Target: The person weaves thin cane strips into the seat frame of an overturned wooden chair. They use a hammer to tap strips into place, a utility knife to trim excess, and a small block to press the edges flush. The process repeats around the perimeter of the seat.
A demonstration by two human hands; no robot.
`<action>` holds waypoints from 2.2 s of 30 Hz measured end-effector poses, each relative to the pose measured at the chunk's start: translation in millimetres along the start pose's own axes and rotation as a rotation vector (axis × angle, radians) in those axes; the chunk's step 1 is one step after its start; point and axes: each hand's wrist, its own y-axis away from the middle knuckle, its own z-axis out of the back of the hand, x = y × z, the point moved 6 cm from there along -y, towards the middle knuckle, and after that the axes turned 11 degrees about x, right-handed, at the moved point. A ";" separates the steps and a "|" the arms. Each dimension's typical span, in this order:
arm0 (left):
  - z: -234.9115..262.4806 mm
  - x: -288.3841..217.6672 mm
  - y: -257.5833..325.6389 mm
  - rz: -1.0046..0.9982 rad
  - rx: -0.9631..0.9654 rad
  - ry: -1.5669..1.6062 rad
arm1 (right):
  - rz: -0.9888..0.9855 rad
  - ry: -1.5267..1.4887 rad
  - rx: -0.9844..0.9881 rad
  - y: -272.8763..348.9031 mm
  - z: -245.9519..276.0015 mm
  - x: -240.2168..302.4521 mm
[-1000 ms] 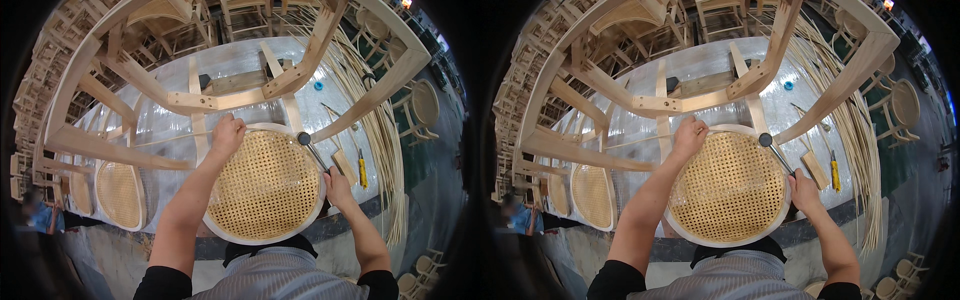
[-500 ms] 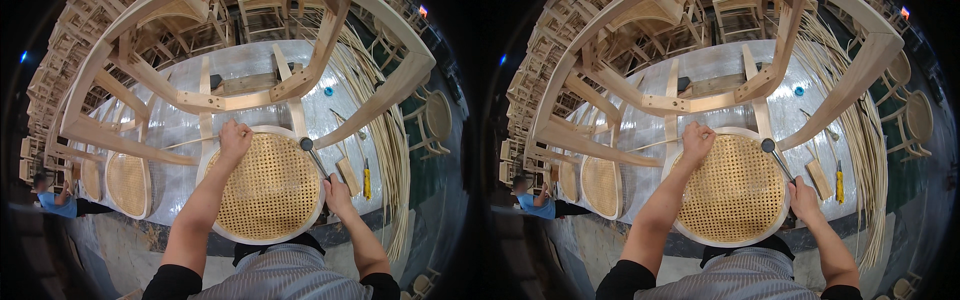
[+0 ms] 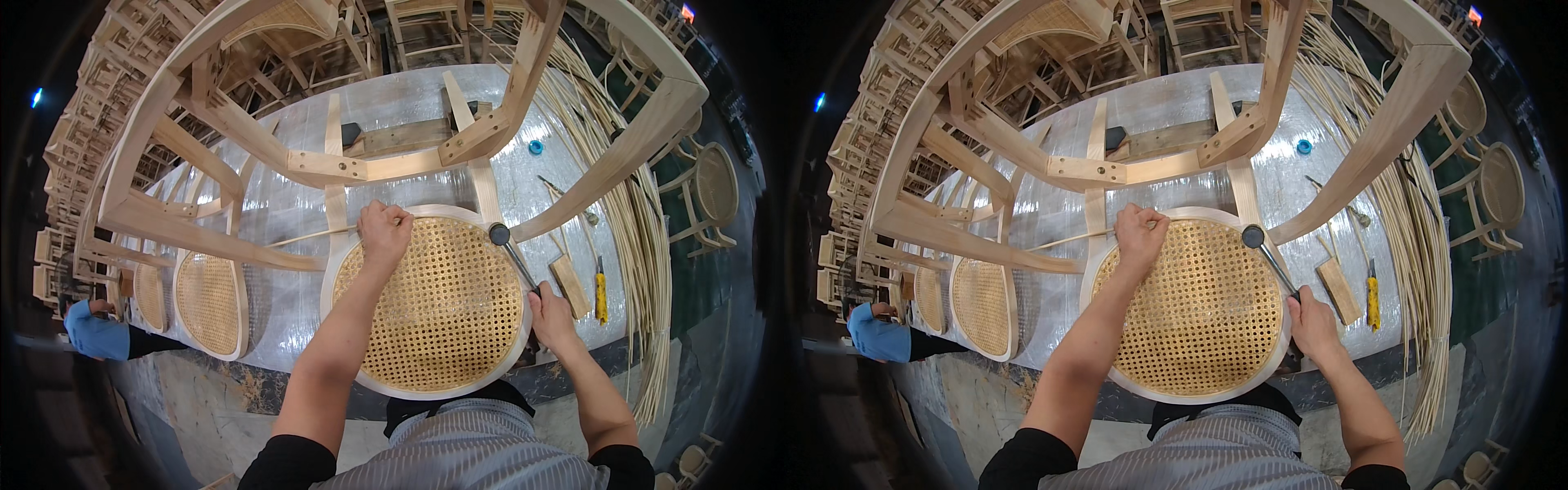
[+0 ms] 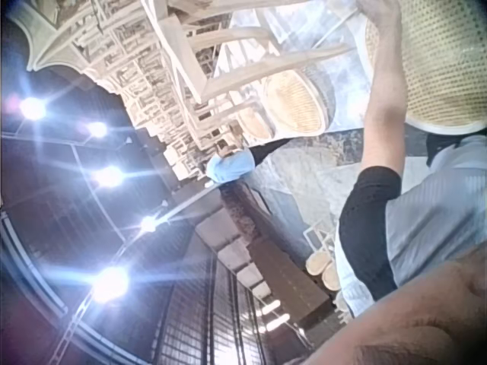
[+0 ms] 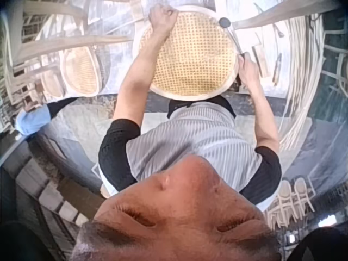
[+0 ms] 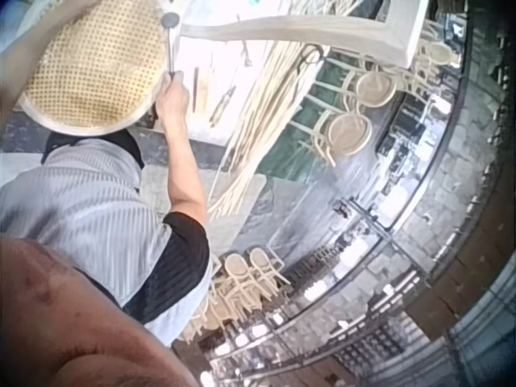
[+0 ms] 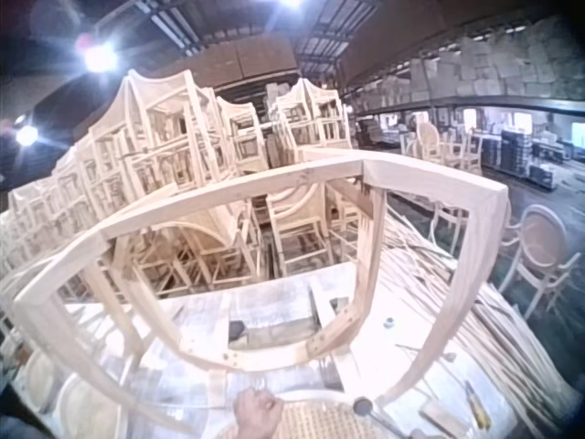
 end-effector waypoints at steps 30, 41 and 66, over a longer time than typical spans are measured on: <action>-2.7 -10.7 -0.6 0.118 0.010 -0.076 | -0.003 0.009 -0.037 1.4 -2.2 -2.6; -1.8 -4.5 -4.8 0.157 0.033 -0.060 | 0.035 -0.149 -0.129 10.1 -3.7 -13.4; -1.7 -7.2 -17.6 0.077 0.089 -0.271 | -0.250 -0.214 -0.381 -5.0 10.1 -123.4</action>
